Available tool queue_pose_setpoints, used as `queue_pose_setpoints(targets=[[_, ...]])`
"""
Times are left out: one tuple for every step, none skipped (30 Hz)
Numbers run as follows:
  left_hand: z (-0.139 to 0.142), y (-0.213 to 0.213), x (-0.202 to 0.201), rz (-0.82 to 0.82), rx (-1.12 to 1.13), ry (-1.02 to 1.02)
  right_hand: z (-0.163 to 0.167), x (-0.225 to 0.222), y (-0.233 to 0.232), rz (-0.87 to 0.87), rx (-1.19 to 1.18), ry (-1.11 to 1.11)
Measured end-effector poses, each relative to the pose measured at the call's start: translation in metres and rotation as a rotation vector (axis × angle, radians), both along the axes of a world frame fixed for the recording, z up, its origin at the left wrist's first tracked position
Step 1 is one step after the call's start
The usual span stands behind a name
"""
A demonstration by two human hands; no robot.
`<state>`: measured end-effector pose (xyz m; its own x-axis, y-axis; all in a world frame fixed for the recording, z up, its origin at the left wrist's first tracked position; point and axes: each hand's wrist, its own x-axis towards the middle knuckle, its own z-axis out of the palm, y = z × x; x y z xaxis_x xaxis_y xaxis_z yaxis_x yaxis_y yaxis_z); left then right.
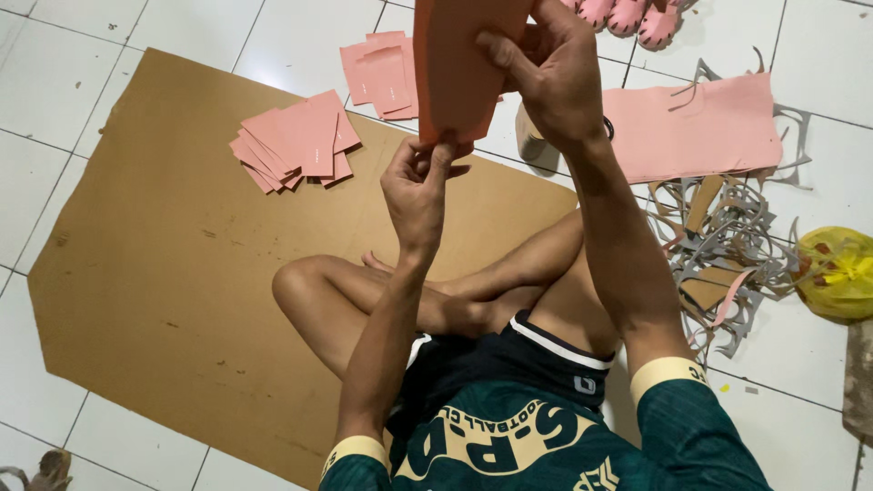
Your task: The person sits on the floor and repeatedly places a grey insole onto a pink rectangular sheet, presses the edges, and sets the assembled unit aside. The person handles multiple pink sheets and grey insoles, stacking the finished units nearby.
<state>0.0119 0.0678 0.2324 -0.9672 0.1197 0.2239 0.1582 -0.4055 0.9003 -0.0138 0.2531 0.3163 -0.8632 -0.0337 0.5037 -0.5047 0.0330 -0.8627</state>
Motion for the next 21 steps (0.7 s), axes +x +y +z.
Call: queue_pose_setpoints(targets=[[0.002,0.000,0.000,0.006,0.005,0.003,0.002,0.000,-0.001,0.012,0.068,0.059],[0.004,0.001,0.000,0.017,0.019,0.011,0.003,0.001,-0.001,0.025,0.137,0.116],[0.005,0.001,0.000,0.028,0.033,0.017,0.003,0.001,-0.003,0.014,0.108,0.092],[0.005,0.002,0.000,0.038,0.048,0.024,0.003,0.001,-0.005,0.004,0.081,0.067],[0.006,0.003,0.001,0.051,0.056,0.030,0.002,0.000,-0.007,-0.007,0.054,0.042],[0.005,0.003,0.001,0.064,0.066,0.036,0.001,-0.001,-0.009,0.003,0.034,0.073],[0.005,0.004,0.001,0.079,0.076,0.041,0.000,-0.002,-0.011,0.015,0.014,0.103],[0.005,0.005,0.002,0.079,0.095,0.050,-0.001,-0.004,-0.013,0.027,-0.007,0.133],[0.004,0.006,0.002,0.079,0.114,0.060,-0.001,-0.005,-0.014,0.042,-0.019,0.141],[0.003,0.006,0.002,0.080,0.133,0.070,-0.002,-0.007,-0.014,0.058,-0.031,0.150],[0.003,0.005,0.001,0.060,0.158,0.058,-0.002,-0.007,-0.014,0.073,-0.044,0.157],[0.002,0.005,0.000,0.041,0.182,0.044,-0.002,-0.007,-0.013,0.058,-0.036,0.136],[0.002,0.003,0.000,0.022,0.206,0.029,-0.001,-0.007,-0.012,0.045,-0.027,0.114],[0.001,0.002,-0.001,0.012,0.205,0.025,0.000,-0.006,-0.010,0.031,-0.018,0.094],[0.001,0.000,-0.002,0.000,0.203,0.020,0.001,-0.005,-0.009,0.044,-0.029,0.078],[0.001,-0.001,-0.003,-0.012,0.201,0.015,0.002,-0.004,-0.008,0.057,-0.041,0.063],[0.001,-0.001,-0.003,-0.018,0.209,0.011,0.003,-0.003,-0.007,0.069,-0.052,0.048],[0.000,-0.001,-0.003,-0.025,0.217,0.004,0.004,-0.002,-0.007,0.079,-0.054,0.051],[0.000,-0.002,-0.003,-0.032,0.225,-0.004,0.005,-0.001,-0.007,0.089,-0.055,0.051],[-0.001,-0.001,-0.003,-0.033,0.228,-0.003,0.006,-0.001,-0.007,0.100,-0.055,0.054],[-0.001,-0.001,-0.003,-0.035,0.230,-0.001,0.006,-0.001,-0.008,0.092,-0.051,0.051]])
